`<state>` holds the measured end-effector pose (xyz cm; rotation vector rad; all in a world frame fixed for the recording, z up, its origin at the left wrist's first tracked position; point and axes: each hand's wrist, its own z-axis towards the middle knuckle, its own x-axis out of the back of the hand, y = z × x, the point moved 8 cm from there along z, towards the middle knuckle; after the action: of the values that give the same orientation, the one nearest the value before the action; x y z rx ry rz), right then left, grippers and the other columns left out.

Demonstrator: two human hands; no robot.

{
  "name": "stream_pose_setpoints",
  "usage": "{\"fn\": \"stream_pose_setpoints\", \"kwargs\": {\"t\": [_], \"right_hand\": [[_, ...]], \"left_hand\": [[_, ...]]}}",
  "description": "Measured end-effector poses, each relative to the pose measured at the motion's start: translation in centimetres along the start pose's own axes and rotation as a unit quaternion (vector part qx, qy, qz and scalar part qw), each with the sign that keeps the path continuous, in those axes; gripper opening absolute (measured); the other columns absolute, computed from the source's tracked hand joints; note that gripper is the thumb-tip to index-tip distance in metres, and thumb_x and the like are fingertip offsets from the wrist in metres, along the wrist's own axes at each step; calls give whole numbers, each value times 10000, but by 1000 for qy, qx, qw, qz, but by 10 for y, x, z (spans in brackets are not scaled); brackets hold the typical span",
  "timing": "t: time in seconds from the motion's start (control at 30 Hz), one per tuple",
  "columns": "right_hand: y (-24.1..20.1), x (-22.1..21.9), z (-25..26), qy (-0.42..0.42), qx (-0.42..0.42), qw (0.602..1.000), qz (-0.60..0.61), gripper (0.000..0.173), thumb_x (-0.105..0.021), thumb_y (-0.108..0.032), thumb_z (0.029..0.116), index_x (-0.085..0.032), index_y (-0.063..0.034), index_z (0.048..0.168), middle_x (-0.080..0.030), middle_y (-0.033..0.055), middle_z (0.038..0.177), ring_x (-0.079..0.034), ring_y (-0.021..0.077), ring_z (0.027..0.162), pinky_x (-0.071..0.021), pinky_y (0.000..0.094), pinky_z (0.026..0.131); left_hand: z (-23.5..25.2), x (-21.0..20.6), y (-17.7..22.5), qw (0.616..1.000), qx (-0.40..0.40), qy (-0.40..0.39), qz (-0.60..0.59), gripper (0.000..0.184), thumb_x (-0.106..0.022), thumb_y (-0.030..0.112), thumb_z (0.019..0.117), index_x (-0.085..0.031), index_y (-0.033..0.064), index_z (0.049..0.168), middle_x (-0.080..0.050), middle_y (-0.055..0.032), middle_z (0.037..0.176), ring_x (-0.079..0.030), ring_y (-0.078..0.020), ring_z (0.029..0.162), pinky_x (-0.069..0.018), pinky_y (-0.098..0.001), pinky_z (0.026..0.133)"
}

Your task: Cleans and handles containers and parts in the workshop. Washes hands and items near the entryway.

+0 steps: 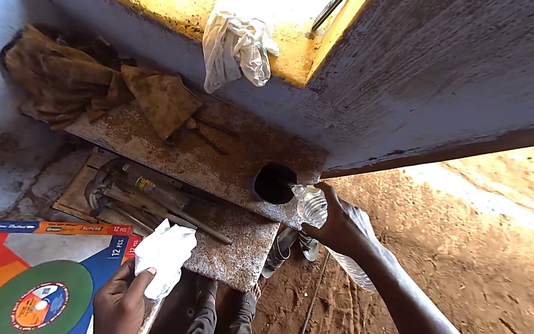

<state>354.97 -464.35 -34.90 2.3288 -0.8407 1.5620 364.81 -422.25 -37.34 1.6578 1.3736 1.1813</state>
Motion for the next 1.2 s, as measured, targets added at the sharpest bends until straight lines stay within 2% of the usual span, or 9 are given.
{"fn": "stream_pose_setpoints", "kwargs": {"t": [0.33,0.6,1.2], "right_hand": [[2,1,-2,-5,-3,1000,-12,950,-851,-508,706,-444,-173,1496,-733,150,978,-712,380,793,-529,586,660],[2,0,-2,-19,-9,1000,-12,948,-852,-495,712,-439,-179,1505,-733,156,1036,-714,389,834,-536,599,690],[1,3,-4,-27,-15,999,-31,954,-860,-497,710,-431,-187,1504,-734,147,1010,-713,384,814,-532,586,672]], "left_hand": [[0,1,2,1000,-7,-2,-1,174,-543,-53,827,-668,59,872,-696,53,738,-676,-35,676,-587,-221,641],[0,1,5,1000,-13,-3,-2,176,-542,-54,830,-666,65,867,-693,62,736,-675,-32,676,-586,-219,644],[1,5,4,1000,-15,3,-6,163,-545,-39,828,-665,69,854,-687,50,730,-671,-48,673,-583,-229,633]]}}
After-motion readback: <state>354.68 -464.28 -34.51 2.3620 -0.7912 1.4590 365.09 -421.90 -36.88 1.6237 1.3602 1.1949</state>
